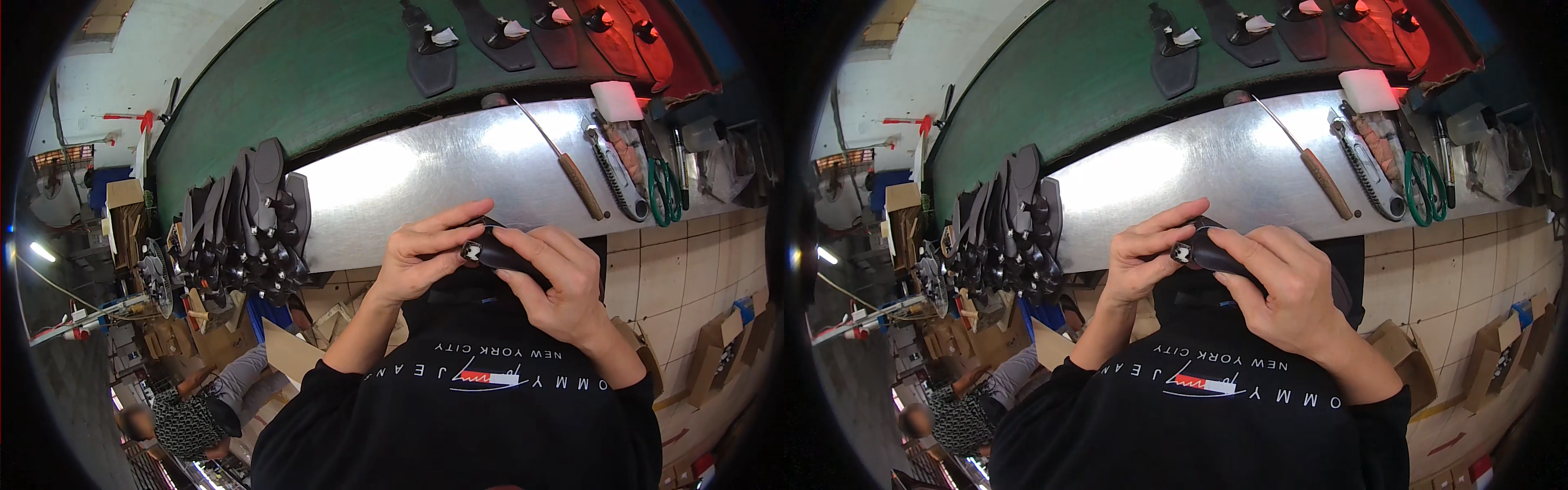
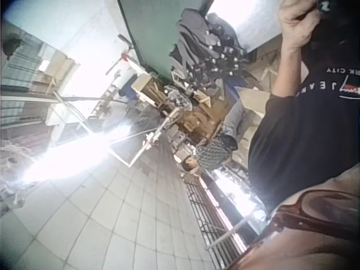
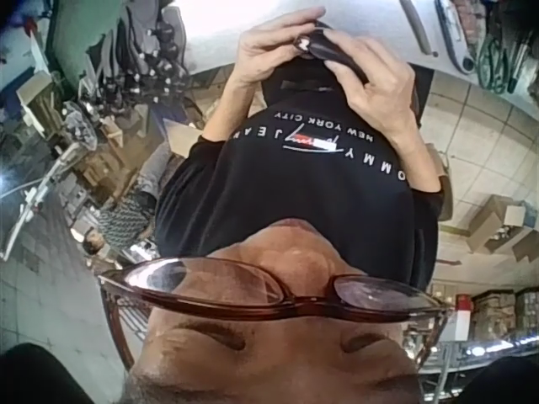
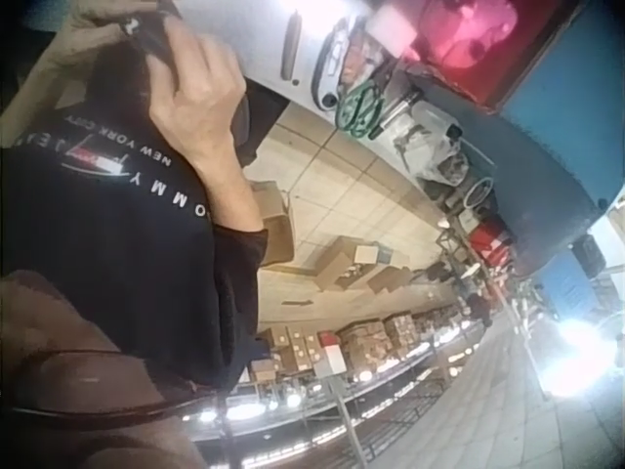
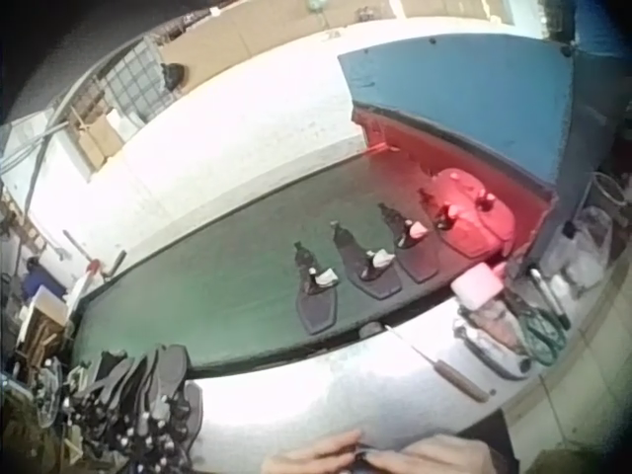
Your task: The person is trimming and finishing the edges of shoe insoles/soles using a small knife or awl at a factory workstation.
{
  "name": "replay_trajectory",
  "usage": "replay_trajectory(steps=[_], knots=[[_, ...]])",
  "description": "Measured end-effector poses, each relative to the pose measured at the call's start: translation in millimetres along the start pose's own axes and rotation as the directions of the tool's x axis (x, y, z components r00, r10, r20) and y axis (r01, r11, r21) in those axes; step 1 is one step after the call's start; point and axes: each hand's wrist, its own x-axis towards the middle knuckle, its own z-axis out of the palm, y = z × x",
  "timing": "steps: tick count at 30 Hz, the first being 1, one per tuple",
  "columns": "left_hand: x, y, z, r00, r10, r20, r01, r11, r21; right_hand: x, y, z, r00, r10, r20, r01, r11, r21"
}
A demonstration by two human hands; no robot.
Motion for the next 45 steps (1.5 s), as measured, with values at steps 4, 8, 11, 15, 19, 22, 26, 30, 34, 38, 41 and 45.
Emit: replay_trajectory(steps=[4, 8, 11, 15, 19, 22, 26, 30, 34, 38, 41, 45], knots=[[1, 6, -2, 0.997, 0.050, 0.056, -0.056, 0.993, 0.108, 1, -3, -1, 0.999, -0.004, 0.035, 0.006, 0.999, -0.040], [1, 7, 2, 0.999, -0.012, 0.045, 0.004, 0.986, 0.167, 2, -1, -1, 0.994, 0.046, 0.096, -0.045, 0.999, -0.013], [-1, 7, 12, 0.992, -0.114, -0.045, 0.119, 0.984, 0.133, 1, 6, 4, 0.980, 0.164, 0.111, -0.172, 0.983, 0.061], [-4, 2, 14, 0.972, -0.208, -0.110, 0.206, 0.978, -0.029, 0, 11, 11, 0.989, 0.144, 0.033, -0.146, 0.985, 0.090], [-1, 3, 18, 0.963, -0.238, -0.127, 0.239, 0.971, -0.006, -2, 12, 12, 0.982, 0.173, 0.078, -0.179, 0.980, 0.085], [0, 4, 22, 0.947, -0.277, -0.162, 0.276, 0.961, -0.028, -2, 12, 15, 0.984, 0.175, 0.043, -0.177, 0.981, 0.072], [0, 5, 27, 0.942, -0.272, -0.198, 0.280, 0.960, 0.011, 0, 13, 15, 0.997, 0.068, 0.022, -0.067, 0.997, -0.032], [3, 10, 27, 0.929, -0.303, -0.211, 0.301, 0.953, -0.046, 4, 15, 12, 0.999, -0.001, 0.048, 0.006, 0.996, -0.086], [2, 4, 27, 0.943, -0.242, -0.228, 0.238, 0.970, -0.047, 8, 21, 9, 0.988, -0.060, 0.144, 0.074, 0.993, -0.095], [7, 8, 19, 0.878, -0.419, -0.231, 0.401, 0.908, -0.121, 10, 30, 4, 0.958, -0.017, 0.286, 0.003, 0.999, 0.051], [14, 13, 18, 0.831, -0.504, -0.236, 0.488, 0.863, -0.128, 7, 31, 4, 0.941, 0.068, 0.331, -0.105, 0.990, 0.096], [15, 12, 17, 0.814, -0.530, -0.239, 0.524, 0.847, -0.092, 3, 31, 9, 0.945, 0.107, 0.309, -0.138, 0.987, 0.081]])
